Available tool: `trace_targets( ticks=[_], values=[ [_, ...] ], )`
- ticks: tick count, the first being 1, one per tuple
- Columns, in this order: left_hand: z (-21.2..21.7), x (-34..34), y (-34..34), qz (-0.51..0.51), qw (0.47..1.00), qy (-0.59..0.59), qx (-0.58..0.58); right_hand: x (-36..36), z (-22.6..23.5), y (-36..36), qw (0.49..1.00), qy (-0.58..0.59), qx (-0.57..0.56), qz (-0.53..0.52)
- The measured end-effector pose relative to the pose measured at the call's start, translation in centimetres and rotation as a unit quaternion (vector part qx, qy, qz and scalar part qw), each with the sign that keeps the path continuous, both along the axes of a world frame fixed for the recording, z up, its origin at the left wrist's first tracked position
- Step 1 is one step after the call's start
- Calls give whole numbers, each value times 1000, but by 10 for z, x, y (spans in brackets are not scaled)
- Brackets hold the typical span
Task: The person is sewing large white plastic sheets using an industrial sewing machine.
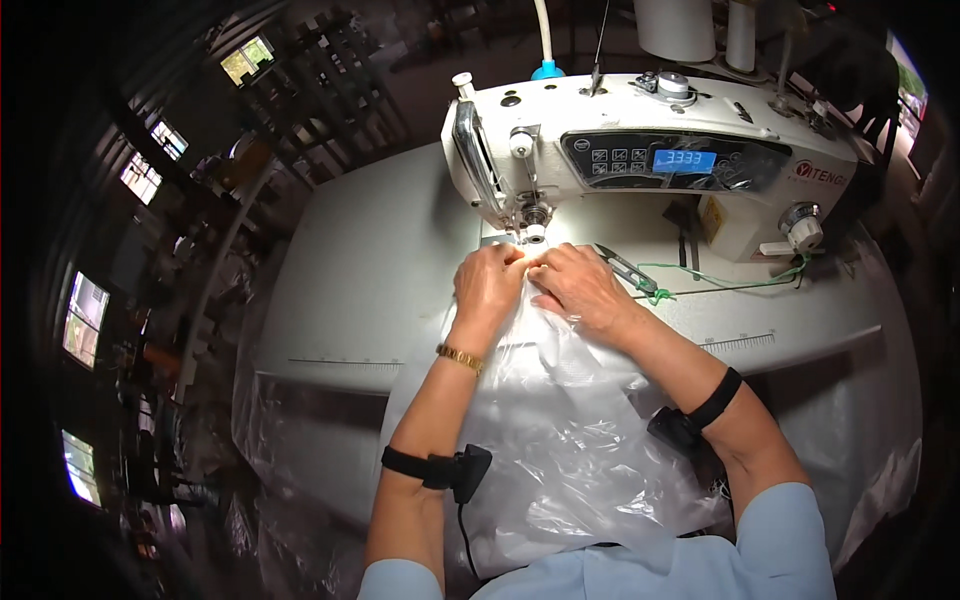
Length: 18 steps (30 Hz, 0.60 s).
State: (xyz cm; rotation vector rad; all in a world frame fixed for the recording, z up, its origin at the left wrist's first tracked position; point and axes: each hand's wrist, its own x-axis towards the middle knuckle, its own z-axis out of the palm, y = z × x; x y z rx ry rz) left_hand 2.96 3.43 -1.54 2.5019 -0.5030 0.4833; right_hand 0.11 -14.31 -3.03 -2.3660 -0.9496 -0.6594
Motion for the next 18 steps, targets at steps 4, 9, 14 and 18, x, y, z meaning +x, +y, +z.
trace_targets(
  ticks=[4, 9, 14, 18],
  values=[
    [19, -43, -14, -30, 992, -118, 39, 3, -8, -10, 999, -13, -38, -28],
    [-5, -65, 8, -122, 992, -38, 0, 3, -14, 4, 998, 2, -45, -44],
    [-1, -56, 17, -166, 984, 9, 69, 0, -16, -2, 997, 14, -36, -60],
    [-4, -51, 24, -174, 980, -13, 93, 1, -13, 5, 996, 49, -40, -66]
  ],
)
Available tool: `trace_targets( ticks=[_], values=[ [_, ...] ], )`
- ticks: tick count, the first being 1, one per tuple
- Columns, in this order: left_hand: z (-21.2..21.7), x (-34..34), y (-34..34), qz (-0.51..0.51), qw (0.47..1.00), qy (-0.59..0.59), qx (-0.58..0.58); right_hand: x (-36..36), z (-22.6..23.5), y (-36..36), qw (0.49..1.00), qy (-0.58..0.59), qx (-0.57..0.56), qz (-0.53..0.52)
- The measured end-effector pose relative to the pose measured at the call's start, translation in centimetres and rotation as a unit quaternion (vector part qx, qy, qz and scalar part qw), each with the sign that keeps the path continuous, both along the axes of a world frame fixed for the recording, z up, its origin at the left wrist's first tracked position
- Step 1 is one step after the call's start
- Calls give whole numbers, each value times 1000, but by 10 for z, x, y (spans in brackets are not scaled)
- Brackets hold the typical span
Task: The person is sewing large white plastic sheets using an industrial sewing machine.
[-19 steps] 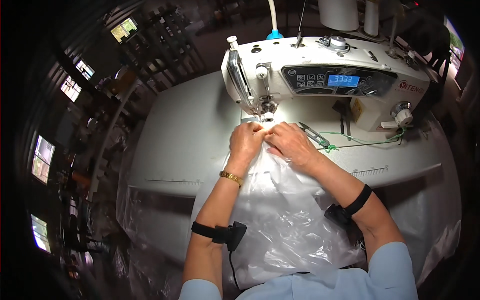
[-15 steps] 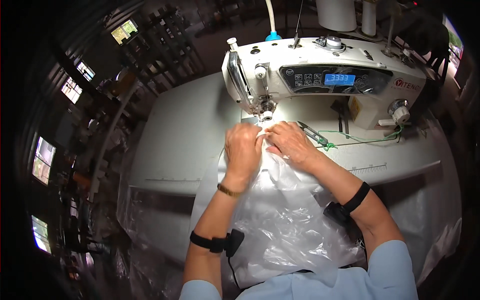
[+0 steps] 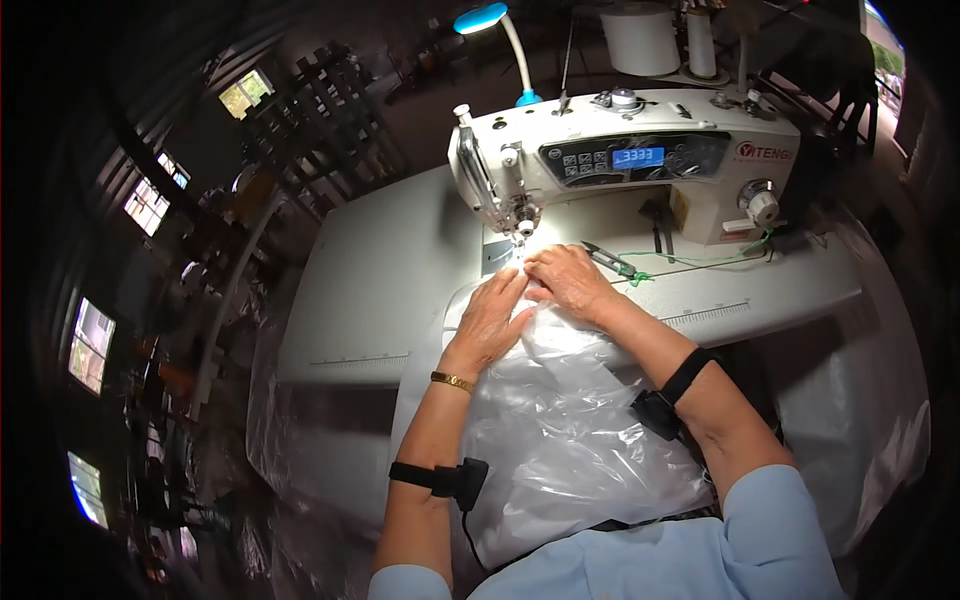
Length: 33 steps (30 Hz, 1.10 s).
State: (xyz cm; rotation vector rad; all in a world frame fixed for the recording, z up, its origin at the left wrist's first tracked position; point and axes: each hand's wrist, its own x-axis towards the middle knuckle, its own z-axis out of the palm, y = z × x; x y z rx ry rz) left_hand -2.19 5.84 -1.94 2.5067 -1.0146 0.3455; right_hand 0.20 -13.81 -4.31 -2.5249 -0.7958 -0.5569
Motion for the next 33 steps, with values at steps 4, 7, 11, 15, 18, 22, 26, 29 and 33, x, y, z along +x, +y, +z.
trace_targets(
  ticks=[4, 7, 11, 15, 18, 22, 26, 29, 33],
  values=[
    [-1, 4, 2, -8, 1000, -8, -2, 0, 0, -1, 1000, -4, 0, 1],
    [0, 5, 1, -5, 1000, -17, 1, 2, 0, -2, 1000, -8, 6, 2],
    [6, 6, 2, 2, 1000, 25, 6, 4, 0, 0, 1000, -18, 7, 3],
    [7, 9, 1, -6, 999, 44, -5, 3, 10, -1, 1000, 20, 3, 10],
    [3, 13, 2, -15, 1000, -14, -12, 4, 15, 1, 999, 43, -19, -5],
    [7, 17, 1, -11, 999, 32, -5, 5, 15, 3, 999, 35, -19, -23],
    [2, 24, 2, -6, 1000, 4, 5, 12, 6, 6, 999, -33, -11, -34],
    [3, 30, 1, -7, 1000, 8, 2, 19, -3, 6, 998, -52, -13, -44],
    [6, 38, 1, -14, 1000, -1, -7, 20, 2, 7, 999, -10, -23, -43]
  ],
)
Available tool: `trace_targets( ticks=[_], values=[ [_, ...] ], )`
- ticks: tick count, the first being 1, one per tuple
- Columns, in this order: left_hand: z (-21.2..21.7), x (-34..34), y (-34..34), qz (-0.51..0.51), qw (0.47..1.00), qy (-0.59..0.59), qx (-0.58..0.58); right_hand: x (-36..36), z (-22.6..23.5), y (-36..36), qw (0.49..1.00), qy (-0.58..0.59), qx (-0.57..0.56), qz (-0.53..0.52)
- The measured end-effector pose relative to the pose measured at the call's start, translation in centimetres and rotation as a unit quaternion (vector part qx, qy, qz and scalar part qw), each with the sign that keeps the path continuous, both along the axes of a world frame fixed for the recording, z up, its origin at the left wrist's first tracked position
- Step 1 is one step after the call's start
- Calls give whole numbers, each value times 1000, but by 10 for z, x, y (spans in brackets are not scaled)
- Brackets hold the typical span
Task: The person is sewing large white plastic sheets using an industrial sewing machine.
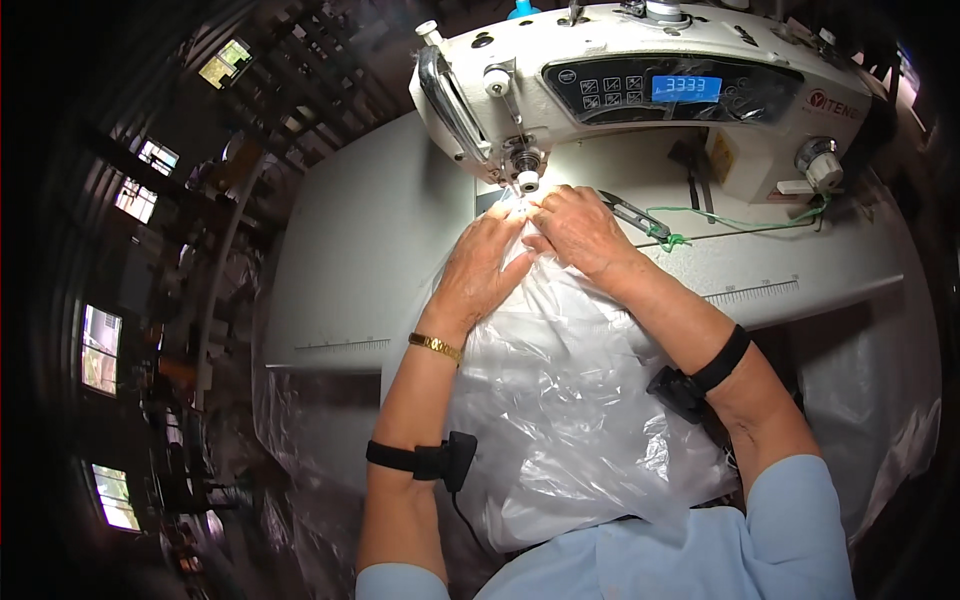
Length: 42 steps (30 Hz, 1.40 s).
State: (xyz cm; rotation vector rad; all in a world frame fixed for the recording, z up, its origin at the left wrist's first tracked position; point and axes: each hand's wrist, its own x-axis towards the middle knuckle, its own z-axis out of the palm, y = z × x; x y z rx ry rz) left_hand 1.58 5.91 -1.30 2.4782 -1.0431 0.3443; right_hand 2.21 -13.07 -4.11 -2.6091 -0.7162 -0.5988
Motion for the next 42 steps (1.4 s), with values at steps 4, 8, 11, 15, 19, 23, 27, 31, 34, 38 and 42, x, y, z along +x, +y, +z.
trace_targets(
  ticks=[4, 8, 11, 15, 19, 23, 27, 31, 34, 38, 42],
  values=[
    [2, 5, 1, 16, 999, 32, 4, -7, 3, -2, 999, -30, 31, 9],
    [-1, 1, 3, -4, 1000, 0, -17, -9, 6, 1, 999, -19, 31, 3],
    [4, -10, 6, 6, 1000, -14, -5, -8, 9, 3, 1000, -1, 9, 0],
    [17, -51, 18, 71, 988, 135, -18, -14, 8, 0, 1000, 0, 12, 13],
    [23, -128, 58, 63, 977, 181, -98, -20, -7, -26, 993, -19, 103, 62],
    [-7, -238, 130, 161, 972, 141, -97, -62, 6, -40, 982, 22, 150, 113],
    [-87, -348, 182, 276, 941, 194, -33, -120, 11, -51, 985, 47, 131, 105],
    [-134, -396, 166, 379, 878, 285, 64, -175, -3, -65, 982, 42, 136, 124],
    [-162, -412, 155, 403, 859, 301, 97, -210, -32, -61, 939, 163, 292, 78],
    [-171, -419, 145, 410, 870, 263, 76, -227, -87, -56, 725, 352, 589, 60],
    [-163, -449, 156, 338, 899, 256, 112, -258, -111, -80, 690, 407, 599, 21]
  ],
)
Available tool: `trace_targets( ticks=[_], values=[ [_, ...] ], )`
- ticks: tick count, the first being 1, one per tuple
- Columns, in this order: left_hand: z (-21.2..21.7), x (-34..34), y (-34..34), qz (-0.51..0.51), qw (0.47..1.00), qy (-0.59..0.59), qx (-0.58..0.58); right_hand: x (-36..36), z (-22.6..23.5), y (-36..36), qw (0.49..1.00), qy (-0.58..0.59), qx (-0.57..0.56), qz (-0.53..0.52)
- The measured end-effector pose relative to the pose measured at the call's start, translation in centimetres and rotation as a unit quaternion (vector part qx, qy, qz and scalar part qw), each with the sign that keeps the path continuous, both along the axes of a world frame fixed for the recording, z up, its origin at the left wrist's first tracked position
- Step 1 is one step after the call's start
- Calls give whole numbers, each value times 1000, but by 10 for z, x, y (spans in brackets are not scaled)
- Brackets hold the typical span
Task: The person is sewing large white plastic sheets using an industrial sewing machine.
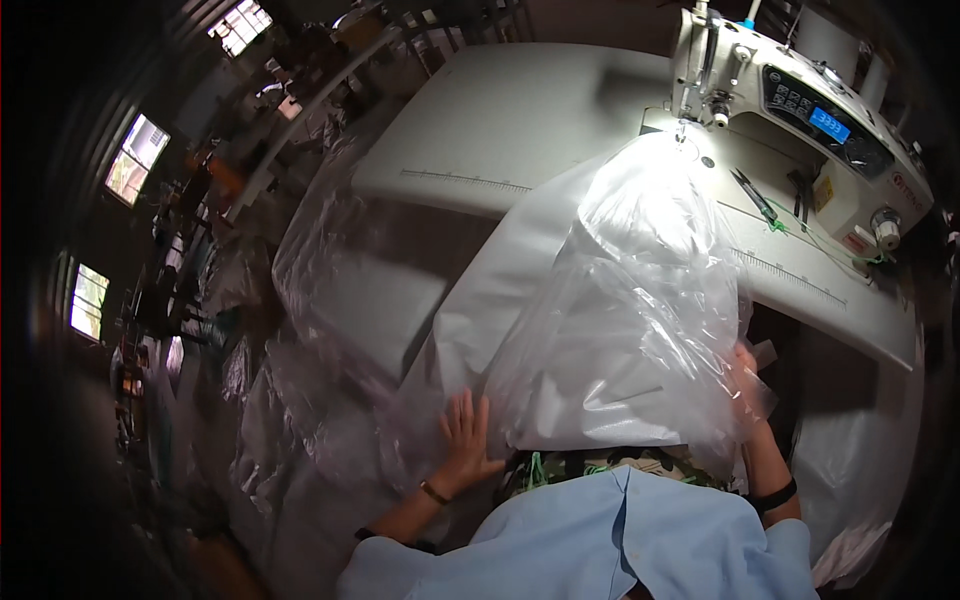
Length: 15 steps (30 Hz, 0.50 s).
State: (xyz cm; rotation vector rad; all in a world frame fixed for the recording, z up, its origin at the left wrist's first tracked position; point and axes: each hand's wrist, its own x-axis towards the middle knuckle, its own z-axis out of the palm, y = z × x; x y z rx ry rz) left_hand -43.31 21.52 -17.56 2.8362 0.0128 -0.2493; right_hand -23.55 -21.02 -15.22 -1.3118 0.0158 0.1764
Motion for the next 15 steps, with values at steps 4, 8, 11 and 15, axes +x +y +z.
trace_targets(
  ticks=[4, 8, 11, 15],
  values=[
    [16, -21, -6, -16, 996, 58, -61, -4, -37, -56, 835, -208, -479, 172],
    [-35, -31, -7, 12, 988, 42, 150, -4, 29, -16, 754, -403, -480, 197],
    [-90, -17, -18, 33, 952, -33, 301, -13, 62, -2, 826, -303, -439, 182],
    [-153, -9, 3, 116, 889, -225, 380, -20, 81, -9, 977, -57, -185, 86]
  ],
)
